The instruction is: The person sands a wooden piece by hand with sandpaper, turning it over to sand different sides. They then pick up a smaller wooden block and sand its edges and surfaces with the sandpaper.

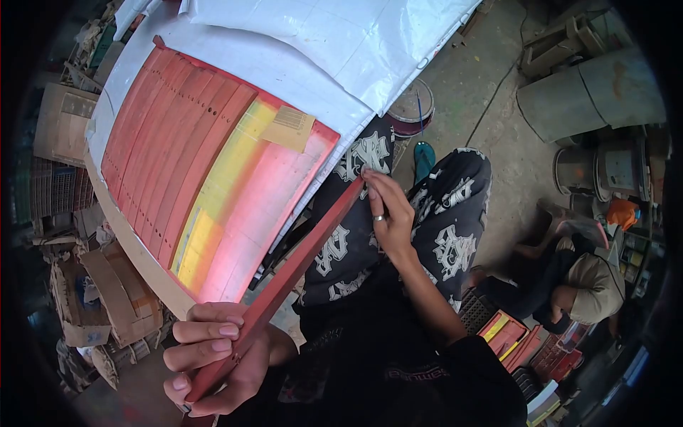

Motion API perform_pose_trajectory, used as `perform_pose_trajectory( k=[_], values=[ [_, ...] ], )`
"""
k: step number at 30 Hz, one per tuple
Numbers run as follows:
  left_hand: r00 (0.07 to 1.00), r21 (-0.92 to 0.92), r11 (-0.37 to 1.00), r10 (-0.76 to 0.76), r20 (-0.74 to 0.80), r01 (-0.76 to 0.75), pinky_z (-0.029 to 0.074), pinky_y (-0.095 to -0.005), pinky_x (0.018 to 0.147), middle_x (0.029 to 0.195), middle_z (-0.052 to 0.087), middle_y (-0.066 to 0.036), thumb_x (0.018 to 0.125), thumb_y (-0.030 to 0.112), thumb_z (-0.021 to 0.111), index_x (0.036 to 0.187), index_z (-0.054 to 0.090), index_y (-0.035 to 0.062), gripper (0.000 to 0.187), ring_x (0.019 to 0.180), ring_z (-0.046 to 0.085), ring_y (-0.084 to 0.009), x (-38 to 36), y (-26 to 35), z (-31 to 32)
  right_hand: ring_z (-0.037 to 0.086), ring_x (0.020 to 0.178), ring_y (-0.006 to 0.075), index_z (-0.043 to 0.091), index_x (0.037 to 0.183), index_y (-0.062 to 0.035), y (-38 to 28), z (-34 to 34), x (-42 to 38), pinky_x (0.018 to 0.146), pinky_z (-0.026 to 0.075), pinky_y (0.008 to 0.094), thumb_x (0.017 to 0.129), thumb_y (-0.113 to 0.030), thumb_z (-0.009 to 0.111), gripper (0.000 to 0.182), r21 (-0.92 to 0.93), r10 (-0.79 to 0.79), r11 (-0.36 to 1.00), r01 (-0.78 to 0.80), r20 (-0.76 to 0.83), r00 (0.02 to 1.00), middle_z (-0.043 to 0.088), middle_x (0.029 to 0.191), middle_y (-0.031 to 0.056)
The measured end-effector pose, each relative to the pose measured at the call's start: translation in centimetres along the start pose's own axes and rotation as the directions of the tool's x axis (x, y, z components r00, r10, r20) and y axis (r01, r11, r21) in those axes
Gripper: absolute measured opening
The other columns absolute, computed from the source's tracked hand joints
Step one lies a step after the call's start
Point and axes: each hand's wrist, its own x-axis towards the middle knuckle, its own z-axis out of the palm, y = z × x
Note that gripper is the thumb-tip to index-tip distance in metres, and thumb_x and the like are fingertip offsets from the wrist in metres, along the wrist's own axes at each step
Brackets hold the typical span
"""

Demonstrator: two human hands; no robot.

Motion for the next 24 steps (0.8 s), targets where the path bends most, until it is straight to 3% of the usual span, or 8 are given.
perform_pose_trajectory(
  k=[7,10,12,15,19,24],
  values=[
    [1.000,-0.004,1.000,0.013,-0.014,-0.013,0.045,-0.0295,0.047,0.081,0.051,-0.010,0.107,0.053,0.029,0.123,0.049,0.0086,0.052,0.062,0.051,-0.0210,-0.2,0.1,0.5,0.068,0.113,0.0350,0.068,0.115,0.0063,-2.5,0.3,0.1,0.098,0.054,0.0420,0.090,0.008,0.065,0.025,0.043,-0.139,0.989,0.139,-0.003,0.990,0.069,0.116,0.0190],
    [1.000,-0.007,1.000,0.021,-0.015,-0.021,0.042,-0.0290,0.046,0.080,0.050,-0.009,0.106,0.054,0.029,0.124,0.050,0.0085,0.053,0.061,0.049,-0.0202,-0.2,0.2,1.4,0.068,0.113,0.0345,0.068,0.116,0.0060,-0.9,0.0,-0.1,0.099,0.054,0.0429,0.089,0.009,0.065,0.027,-0.006,-0.034,0.999,0.035,0.019,0.999,0.069,0.117,0.0190],
    [0.998,-0.015,0.999,0.039,-0.053,-0.040,0.037,-0.0274,0.045,0.076,0.048,-0.008,0.105,0.054,0.031,0.123,0.054,0.0086,0.054,0.059,0.045,-0.0184,-0.1,0.2,2.0,0.067,0.115,0.0348,0.068,0.117,0.0052,-2.6,-0.3,0.1,0.098,0.054,0.0423,0.088,0.010,0.064,0.030,0.014,-0.090,0.996,0.089,0.042,0.995,0.068,0.119,0.0185],
    [0.999,-0.043,0.999,0.016,0.033,-0.014,0.050,-0.0332,0.048,0.085,0.052,-0.012,0.107,0.057,0.026,0.129,0.046,0.0079,0.057,0.063,0.053,-0.0223,-0.2,0.4,1.7,0.066,0.116,0.0355,0.068,0.119,0.0043,-5.4,-0.1,0.3,0.098,0.054,0.0417,0.088,0.010,0.065,0.032,0.103,-0.185,0.979,0.178,0.062,0.981,0.068,0.121,0.0178],
    [0.999,-0.055,0.998,0.017,0.047,-0.014,0.053,-0.0354,0.050,0.086,0.053,-0.014,0.107,0.056,0.027,0.130,0.044,0.0072,0.057,0.064,0.056,-0.0241,-0.2,0.2,2.0,0.068,0.113,0.0353,0.069,0.117,0.0052,-3.3,-0.1,0.2,0.097,0.055,0.0423,0.085,0.008,0.069,0.032,-0.003,-0.141,0.990,0.141,0.040,0.989,0.068,0.119,0.0178],
    [0.996,-0.045,0.998,0.037,0.077,-0.033,0.056,-0.0371,0.051,0.087,0.053,-0.015,0.107,0.055,0.028,0.131,0.043,0.0059,0.056,0.064,0.057,-0.0256,-0.3,0.2,2.5,0.068,0.111,0.0356,0.069,0.116,0.0049,-6.9,-0.3,0.6,0.094,0.057,0.0412,0.084,0.007,0.069,0.031,0.093,-0.253,0.964,0.249,0.029,0.967,0.068,0.117,0.0167]
  ],
)
